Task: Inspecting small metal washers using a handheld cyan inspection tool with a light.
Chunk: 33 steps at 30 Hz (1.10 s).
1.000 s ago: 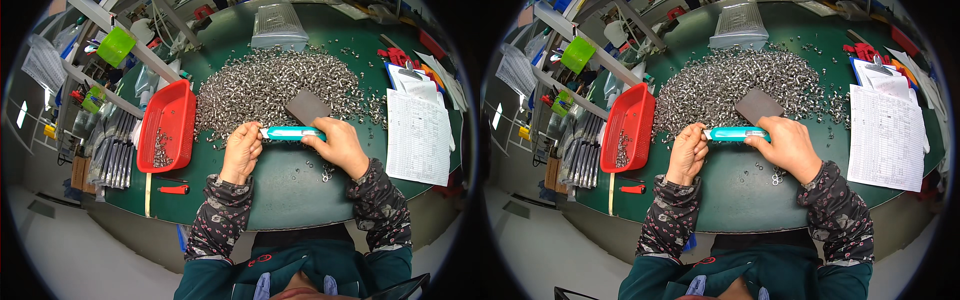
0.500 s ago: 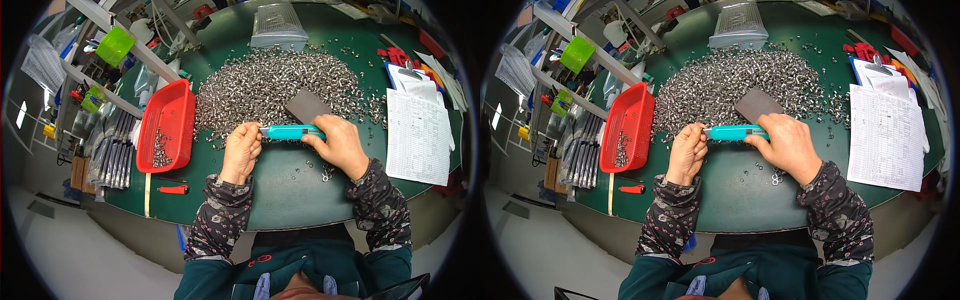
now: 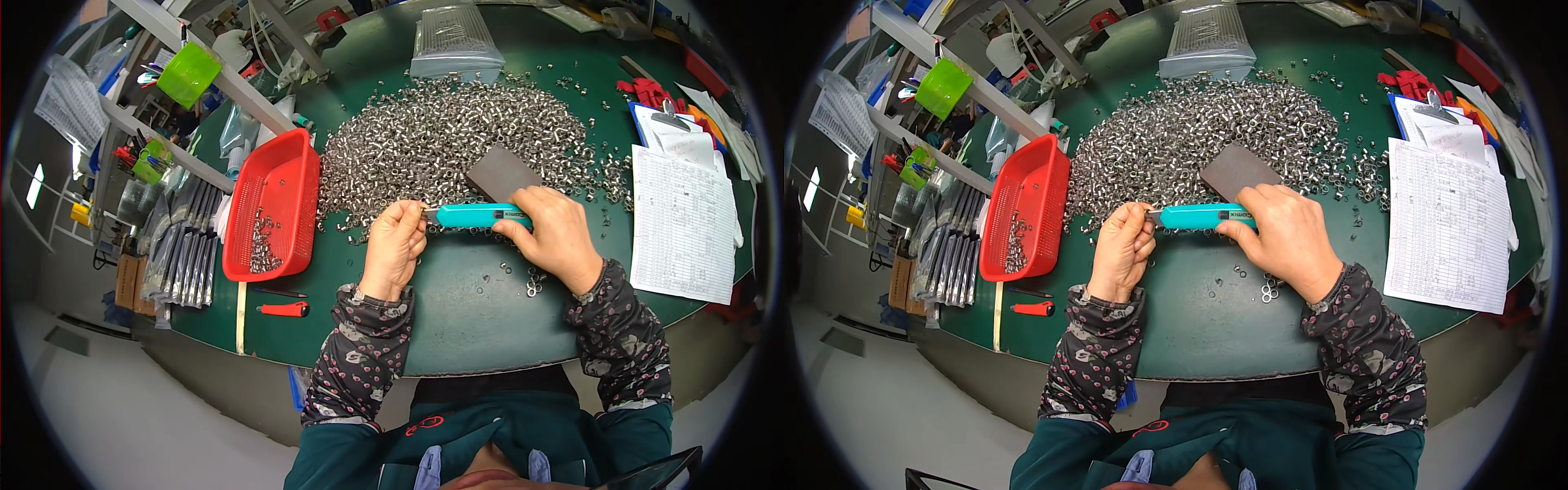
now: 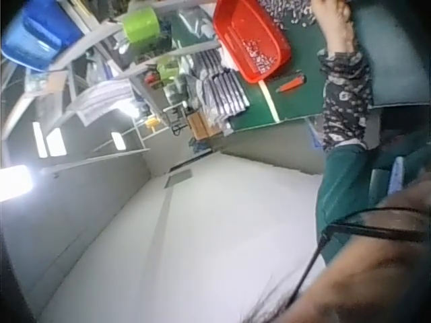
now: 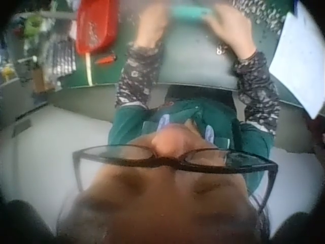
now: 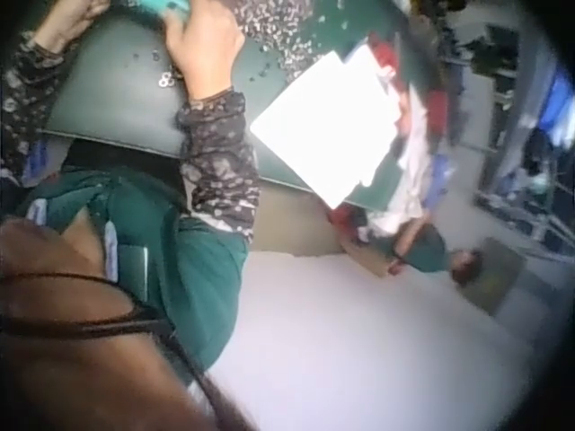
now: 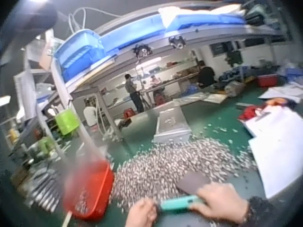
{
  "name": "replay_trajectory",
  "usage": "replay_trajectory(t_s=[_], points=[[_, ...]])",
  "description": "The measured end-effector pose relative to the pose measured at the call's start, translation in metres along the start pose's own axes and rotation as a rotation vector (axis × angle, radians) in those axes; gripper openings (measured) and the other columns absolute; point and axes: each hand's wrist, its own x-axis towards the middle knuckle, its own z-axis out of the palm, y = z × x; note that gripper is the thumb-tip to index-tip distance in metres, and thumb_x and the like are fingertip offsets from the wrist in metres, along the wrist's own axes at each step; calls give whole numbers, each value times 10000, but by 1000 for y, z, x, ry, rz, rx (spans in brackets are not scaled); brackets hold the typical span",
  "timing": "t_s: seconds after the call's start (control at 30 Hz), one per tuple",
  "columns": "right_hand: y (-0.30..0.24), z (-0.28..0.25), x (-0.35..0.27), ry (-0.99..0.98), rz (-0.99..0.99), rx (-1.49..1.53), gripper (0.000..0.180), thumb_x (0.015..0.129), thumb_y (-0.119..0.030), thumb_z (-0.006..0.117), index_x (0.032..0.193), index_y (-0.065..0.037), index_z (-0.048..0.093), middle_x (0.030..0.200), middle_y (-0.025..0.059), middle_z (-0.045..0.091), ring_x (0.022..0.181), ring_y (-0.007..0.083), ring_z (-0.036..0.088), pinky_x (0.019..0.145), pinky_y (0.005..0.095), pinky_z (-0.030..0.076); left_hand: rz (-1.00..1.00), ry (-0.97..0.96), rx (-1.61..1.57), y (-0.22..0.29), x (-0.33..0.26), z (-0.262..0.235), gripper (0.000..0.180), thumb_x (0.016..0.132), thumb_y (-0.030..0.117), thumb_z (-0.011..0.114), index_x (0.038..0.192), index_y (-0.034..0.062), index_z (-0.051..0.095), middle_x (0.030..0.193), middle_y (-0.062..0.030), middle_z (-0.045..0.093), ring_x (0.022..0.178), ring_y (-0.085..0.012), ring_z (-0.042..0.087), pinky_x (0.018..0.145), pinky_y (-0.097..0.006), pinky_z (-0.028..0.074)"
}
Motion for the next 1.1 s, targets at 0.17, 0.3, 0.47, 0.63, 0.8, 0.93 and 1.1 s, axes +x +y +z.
replay_trajectory(t_s=[0.17,0.3,0.47,0.63,0.8,0.93,1.1], points=[[2,0,0,-9,-1,19,284,718,-318,665,741,-61,546,645,80,527,644,272,559,538,383,434,-6,11,0,-1,-1,2,186,912,210,500,902,32,552,687,-14,502,456,-22,307,370,-150,232],[5,-2,3,-34,56,81,282,731,-316,656,734,-50,563,646,99,542,615,289,556,533,388,430,-61,-33,-69,-1,0,2,237,924,261,471,873,40,540,686,-16,487,464,-28,308,367,-152,229],[6,-9,4,-99,71,115,305,720,-336,659,716,-43,573,644,116,549,616,307,558,541,408,425,-99,24,-145,2,1,1,279,927,301,454,844,43,523,692,-17,464,466,-33,306,359,-158,226],[4,-11,4,-311,-130,116,293,690,-322,673,704,-51,563,657,109,559,655,307,567,561,413,426,-138,3,-223,3,2,-2,302,929,324,439,822,48,502,689,-14,441,460,-36,301,350,-164,221],[5,-12,3,-280,-160,116,285,663,-306,694,721,-56,569,641,91,537,658,293,556,559,393,414,-168,2,-264,1,4,-5,302,916,335,468,824,51,511,686,-20,464,458,-40,318,355,-164,220],[5,-8,-1,-352,-218,13,289,650,-301,702,732,-54,575,641,82,537,655,284,557,561,386,415,-180,7,-267,4,3,-3,289,918,328,467,844,52,514,695,-19,469,462,-38,322,357,-160,226],[6,-15,7,-192,-129,169,291,681,-300,684,717,-39,559,643,107,535,636,302,555,551,398,422,-70,-5,-172,3,1,0,187,926,219,467,963,51,540,809,-47,543,476,-26,332,360,-148,247]])
